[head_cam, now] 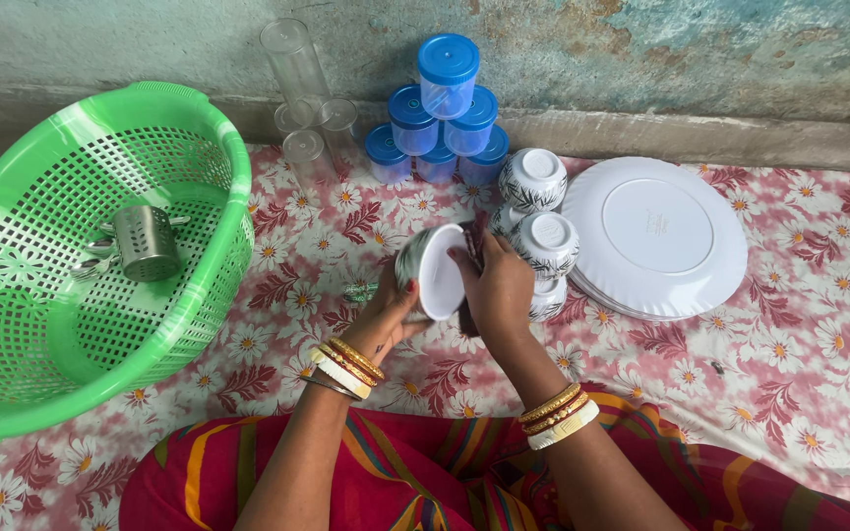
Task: The person sits on a floral sheet and wipes a small bowl, a metal cylindrical container, and a fork with a cloth. The person places the cleaned items aside on the sheet.
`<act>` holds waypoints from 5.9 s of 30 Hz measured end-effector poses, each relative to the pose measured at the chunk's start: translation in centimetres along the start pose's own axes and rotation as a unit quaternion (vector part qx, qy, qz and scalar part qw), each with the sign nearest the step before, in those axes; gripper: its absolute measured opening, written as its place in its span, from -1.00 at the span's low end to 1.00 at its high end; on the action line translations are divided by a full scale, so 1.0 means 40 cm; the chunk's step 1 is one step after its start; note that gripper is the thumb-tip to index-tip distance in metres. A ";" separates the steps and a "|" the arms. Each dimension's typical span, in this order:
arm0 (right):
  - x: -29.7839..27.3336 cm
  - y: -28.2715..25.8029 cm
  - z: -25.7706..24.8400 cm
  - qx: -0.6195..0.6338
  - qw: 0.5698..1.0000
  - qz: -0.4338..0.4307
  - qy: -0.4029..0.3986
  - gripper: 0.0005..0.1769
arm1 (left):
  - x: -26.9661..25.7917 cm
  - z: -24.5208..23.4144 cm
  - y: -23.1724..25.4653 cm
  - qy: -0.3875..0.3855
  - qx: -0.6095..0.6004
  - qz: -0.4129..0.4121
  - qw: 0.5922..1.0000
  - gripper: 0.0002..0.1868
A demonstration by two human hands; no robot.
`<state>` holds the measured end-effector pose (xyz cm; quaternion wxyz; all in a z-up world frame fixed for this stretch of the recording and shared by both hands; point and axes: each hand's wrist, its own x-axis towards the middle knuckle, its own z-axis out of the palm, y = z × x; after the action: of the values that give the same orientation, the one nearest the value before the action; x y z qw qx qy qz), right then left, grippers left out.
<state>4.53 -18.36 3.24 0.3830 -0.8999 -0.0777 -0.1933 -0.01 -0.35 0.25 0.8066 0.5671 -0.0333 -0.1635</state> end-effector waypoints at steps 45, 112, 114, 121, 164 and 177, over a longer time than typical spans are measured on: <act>0.037 0.090 0.002 0.660 0.631 0.270 -0.305 -0.45 | 0.027 -0.072 -0.015 0.248 -0.006 0.095 0.964 0.06; 0.326 0.257 -0.131 -0.124 0.984 -0.024 -0.126 -0.01 | 0.098 -0.146 -0.130 0.284 0.429 0.186 0.837 -0.69; 0.315 0.251 -0.140 -0.106 0.989 -0.049 -0.094 0.01 | 0.096 -0.145 -0.121 0.282 0.437 0.191 0.832 -0.69; 0.141 0.172 -0.067 -0.154 0.970 -0.168 0.090 -0.49 | 0.083 -0.129 -0.051 0.329 0.419 0.176 0.828 -0.69; -0.082 0.009 0.223 -0.236 0.917 0.002 -0.321 -0.59 | -0.095 -0.949 0.351 0.490 0.549 -0.282 0.616 0.11; -0.125 0.097 0.270 -0.229 0.939 -0.101 -0.238 -0.63 | -0.009 -0.212 0.212 0.374 0.162 0.341 0.847 -0.26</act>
<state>4.22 -13.22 -8.18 0.1155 -0.9705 -0.2103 -0.0241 3.60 10.00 5.12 0.6597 0.6606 0.0538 0.3543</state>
